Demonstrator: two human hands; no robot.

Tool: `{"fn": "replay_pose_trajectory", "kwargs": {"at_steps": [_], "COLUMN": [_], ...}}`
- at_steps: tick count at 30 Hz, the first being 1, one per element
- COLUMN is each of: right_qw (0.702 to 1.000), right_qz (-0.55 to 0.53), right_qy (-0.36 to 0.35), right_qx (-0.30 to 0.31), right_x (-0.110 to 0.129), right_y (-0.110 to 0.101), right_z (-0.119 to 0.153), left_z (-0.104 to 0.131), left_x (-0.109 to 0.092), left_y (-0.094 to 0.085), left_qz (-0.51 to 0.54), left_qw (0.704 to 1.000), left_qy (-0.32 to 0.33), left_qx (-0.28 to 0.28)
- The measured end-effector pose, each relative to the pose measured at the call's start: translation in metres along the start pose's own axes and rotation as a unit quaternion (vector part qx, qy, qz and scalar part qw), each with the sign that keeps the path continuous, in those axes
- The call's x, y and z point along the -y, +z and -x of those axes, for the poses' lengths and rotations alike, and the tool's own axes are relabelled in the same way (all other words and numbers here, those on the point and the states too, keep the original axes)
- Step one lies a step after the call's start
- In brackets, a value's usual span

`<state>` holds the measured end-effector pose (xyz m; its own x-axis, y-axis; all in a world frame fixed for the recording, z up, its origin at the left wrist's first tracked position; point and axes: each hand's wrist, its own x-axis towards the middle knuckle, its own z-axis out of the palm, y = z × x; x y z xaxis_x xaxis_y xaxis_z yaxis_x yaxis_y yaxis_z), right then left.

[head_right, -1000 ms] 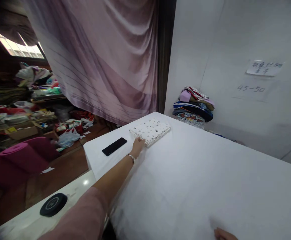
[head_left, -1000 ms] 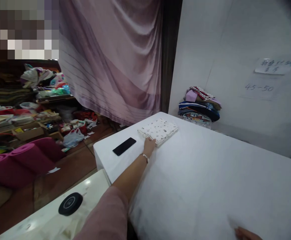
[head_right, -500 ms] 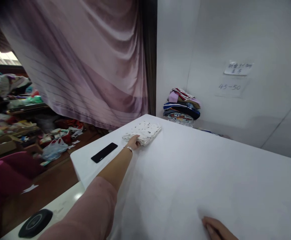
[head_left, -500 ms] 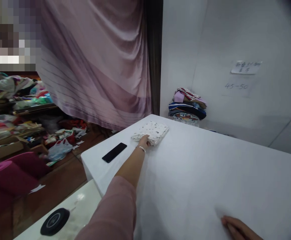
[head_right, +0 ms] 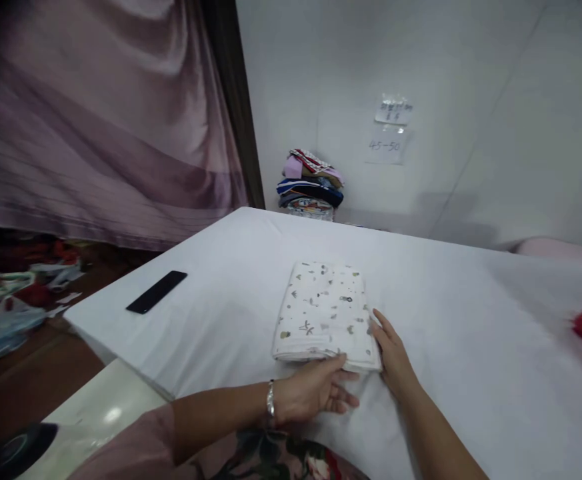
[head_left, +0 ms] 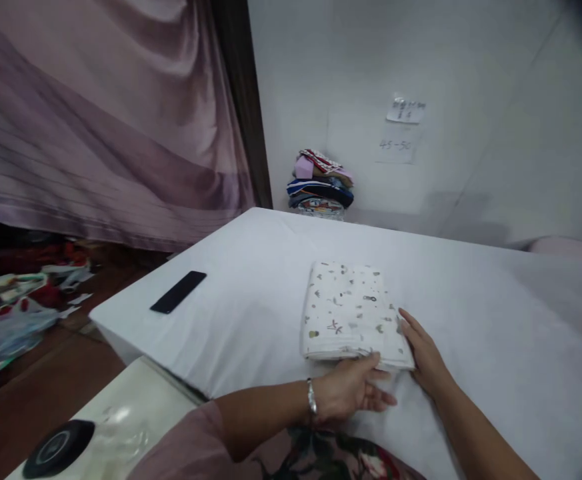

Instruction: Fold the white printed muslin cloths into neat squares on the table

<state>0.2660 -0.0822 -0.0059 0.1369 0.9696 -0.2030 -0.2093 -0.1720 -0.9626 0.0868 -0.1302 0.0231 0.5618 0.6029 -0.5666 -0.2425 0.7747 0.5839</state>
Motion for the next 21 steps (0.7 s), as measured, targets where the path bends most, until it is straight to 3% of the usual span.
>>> {"fn": "replay_pose_trajectory", "kwargs": {"at_steps": [2, 4, 5, 7, 8, 9, 11, 12, 13, 14, 15, 17, 19, 21], "right_qw": [0.999, 0.996, 0.994, 0.992, 0.992, 0.991, 0.99, 0.99, 0.99, 0.991, 0.991, 0.992, 0.992, 0.992], "right_qz": [-0.046, -0.088, -0.1, -0.116, -0.123, -0.127, -0.131, -0.131, -0.13, -0.127, -0.124, -0.117, -0.111, -0.101], "right_qy": [0.02, 0.026, 0.025, 0.024, 0.022, 0.021, 0.016, 0.013, 0.011, 0.009, 0.007, -0.002, -0.016, -0.027], "right_qx": [0.007, 0.018, 0.023, 0.031, 0.033, 0.036, 0.041, 0.044, 0.046, 0.047, 0.049, 0.053, 0.061, 0.07], "right_x": [0.002, 0.004, 0.005, 0.007, 0.008, 0.009, 0.01, 0.011, 0.011, 0.011, 0.011, 0.011, 0.011, 0.012], "right_y": [-0.003, -0.003, -0.003, -0.002, -0.001, -0.001, -0.002, -0.003, -0.003, -0.004, -0.004, -0.004, -0.004, -0.004], "right_z": [0.0, 0.0, 0.001, 0.002, 0.002, 0.003, 0.003, 0.004, 0.004, 0.004, 0.005, 0.005, 0.006, 0.007], "left_z": [0.017, 0.032, 0.038, 0.044, 0.044, 0.041, 0.03, 0.022, 0.013, 0.004, -0.004, -0.017, -0.023, -0.025], "left_x": [0.0, -0.011, -0.018, -0.032, -0.037, -0.04, -0.041, -0.039, -0.036, -0.033, -0.03, -0.026, -0.024, -0.025], "left_y": [0.002, 0.006, 0.01, 0.019, 0.023, 0.026, 0.028, 0.027, 0.025, 0.022, 0.019, 0.014, 0.012, 0.013], "left_qz": [-0.092, -0.18, -0.225, -0.339, -0.41, -0.486, -0.614, -0.658, -0.689, -0.709, -0.717, -0.709, -0.674, -0.613], "left_qw": [0.986, 0.962, 0.956, 0.929, 0.893, 0.836, 0.694, 0.634, 0.591, 0.568, 0.559, 0.57, 0.606, 0.663], "left_qy": [-0.078, -0.085, -0.048, 0.091, 0.176, 0.255, 0.366, 0.392, 0.401, 0.4, 0.395, 0.391, 0.397, 0.405], "left_qx": [0.119, 0.185, 0.184, 0.115, 0.059, 0.001, -0.085, -0.108, -0.12, -0.124, -0.129, -0.14, -0.147, -0.144]}}
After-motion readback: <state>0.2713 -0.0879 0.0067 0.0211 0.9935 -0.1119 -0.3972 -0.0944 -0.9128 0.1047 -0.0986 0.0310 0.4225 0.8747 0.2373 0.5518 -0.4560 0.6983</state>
